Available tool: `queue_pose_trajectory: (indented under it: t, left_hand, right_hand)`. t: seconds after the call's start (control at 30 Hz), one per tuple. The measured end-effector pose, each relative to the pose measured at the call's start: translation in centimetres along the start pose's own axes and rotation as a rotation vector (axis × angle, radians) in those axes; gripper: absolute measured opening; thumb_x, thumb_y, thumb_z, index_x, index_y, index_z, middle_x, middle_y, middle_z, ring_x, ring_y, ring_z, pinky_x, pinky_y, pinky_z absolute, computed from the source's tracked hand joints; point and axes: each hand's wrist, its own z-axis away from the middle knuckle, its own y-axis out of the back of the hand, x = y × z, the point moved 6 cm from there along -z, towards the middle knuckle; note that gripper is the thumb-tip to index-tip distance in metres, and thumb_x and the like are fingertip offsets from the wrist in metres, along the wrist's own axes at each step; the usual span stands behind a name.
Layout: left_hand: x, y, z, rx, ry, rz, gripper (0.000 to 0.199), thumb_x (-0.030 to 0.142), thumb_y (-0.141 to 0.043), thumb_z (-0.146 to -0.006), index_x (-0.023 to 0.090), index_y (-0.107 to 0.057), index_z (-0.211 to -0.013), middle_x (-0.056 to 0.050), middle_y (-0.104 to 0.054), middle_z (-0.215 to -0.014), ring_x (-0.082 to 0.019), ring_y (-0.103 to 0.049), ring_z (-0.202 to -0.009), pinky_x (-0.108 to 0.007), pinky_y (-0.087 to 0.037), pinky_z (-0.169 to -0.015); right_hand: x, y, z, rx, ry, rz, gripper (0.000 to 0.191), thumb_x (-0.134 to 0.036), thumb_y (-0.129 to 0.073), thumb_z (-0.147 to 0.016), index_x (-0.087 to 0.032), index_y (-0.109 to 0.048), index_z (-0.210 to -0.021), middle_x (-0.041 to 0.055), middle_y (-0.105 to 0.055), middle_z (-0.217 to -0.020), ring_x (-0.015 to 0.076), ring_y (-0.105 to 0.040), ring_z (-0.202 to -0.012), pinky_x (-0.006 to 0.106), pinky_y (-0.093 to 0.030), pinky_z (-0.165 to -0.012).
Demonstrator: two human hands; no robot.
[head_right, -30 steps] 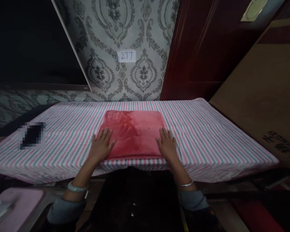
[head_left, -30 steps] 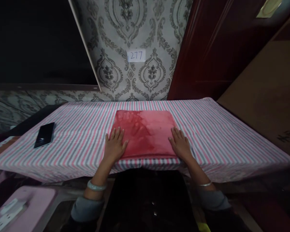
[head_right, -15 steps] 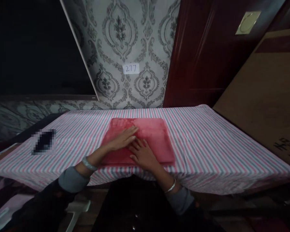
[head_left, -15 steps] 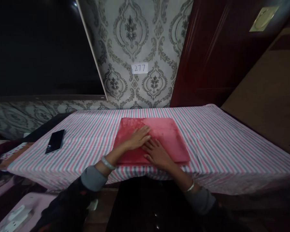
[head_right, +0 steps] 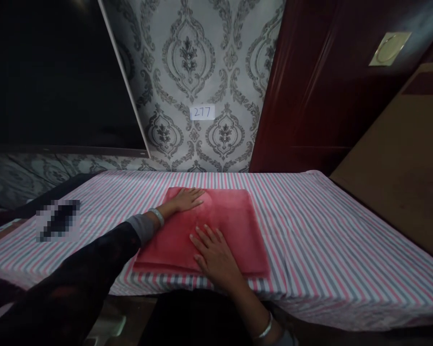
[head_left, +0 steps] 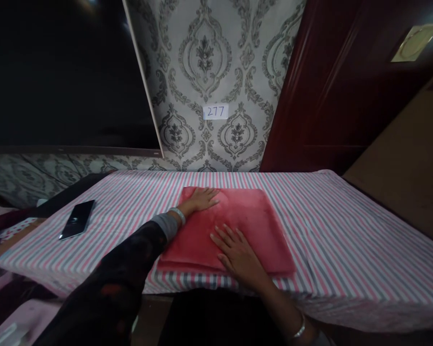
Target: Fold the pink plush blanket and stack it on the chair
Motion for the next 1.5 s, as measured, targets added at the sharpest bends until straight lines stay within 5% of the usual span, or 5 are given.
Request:
queue_pose_trajectory:
  t: [0.37, 0.53, 0.73, 1.07, 1.5]
  left_hand:
    - [-2.9, 2.1, 0.5, 0.178, 0.126, 0.025, 0.058, 0.045, -0.021, -0.103, 0.019, -0.038, -0.152, -0.009, -0.038, -0.159, -0.024, -0.03, -0.148, -0.048, -0.019, -0.122]
    - [1.1, 3.1, 5.2, 0.33, 0.062, -0.011, 0.061, 0.048, -0.03, -0.102, 0.015, -0.036, -0.152, -0.014, -0.036, -0.159, -0.025, -0.027, -0.149, -0.048, -0.019, -0.122]
    - [6.7, -2.4, 12.9, 0.293, -0.098, -0.054, 0.064, 0.054, -0.032, -0.101, 0.021, -0.031, -0.155, -0.01, -0.032, -0.161, -0.025, -0.022, -0.151, -0.052, -0.017, -0.123]
    - [2.8, -3.3, 15.4, 0.266, 0.295, -0.051, 0.062, 0.048, -0.033, -0.101, 0.022, -0.029, -0.157, -0.009, -0.02, -0.165, -0.031, -0.014, -0.153, -0.056, -0.019, -0.121]
    - [0.4, -5.1, 19.4, 0.26, 0.349, 0.072, 0.057, 0.036, -0.027, -0.103, 0.019, -0.026, -0.157, -0.01, -0.018, -0.165, -0.027, -0.015, -0.153, -0.048, -0.025, -0.12]
  right_hand:
    - [0.0, 0.2, 0.0, 0.008, 0.003, 0.028, 0.054, -0.038, -0.041, -0.102, -0.033, -0.031, -0.155, 0.0001, -0.036, -0.16, 0.0234, -0.028, -0.148, 0.049, -0.026, -0.118]
    - [0.1, 0.1, 0.0, -0.021, -0.007, 0.037, 0.051, -0.037, -0.039, -0.102, -0.032, -0.035, -0.153, 0.0, -0.034, -0.16, 0.0245, -0.027, -0.149, 0.051, -0.026, -0.118]
    - [0.2, -0.2, 0.2, -0.028, -0.016, 0.025, 0.048, -0.041, -0.036, -0.103, -0.028, -0.044, -0.149, 0.0029, -0.037, -0.159, 0.0247, -0.027, -0.149, 0.052, -0.023, -0.119]
    - [0.3, 0.0, 0.2, -0.057, -0.028, 0.018, 0.051, -0.039, -0.037, -0.103, -0.031, -0.036, -0.153, 0.0006, -0.034, -0.161, 0.0229, -0.025, -0.15, 0.051, -0.022, -0.119]
    - [4.3, 1.3, 6.8, 0.064, -0.355, 0.255, 0.051, -0.038, -0.036, -0.1, -0.026, -0.045, -0.149, 0.0055, -0.04, -0.158, 0.0302, -0.03, -0.147, 0.055, -0.025, -0.115]
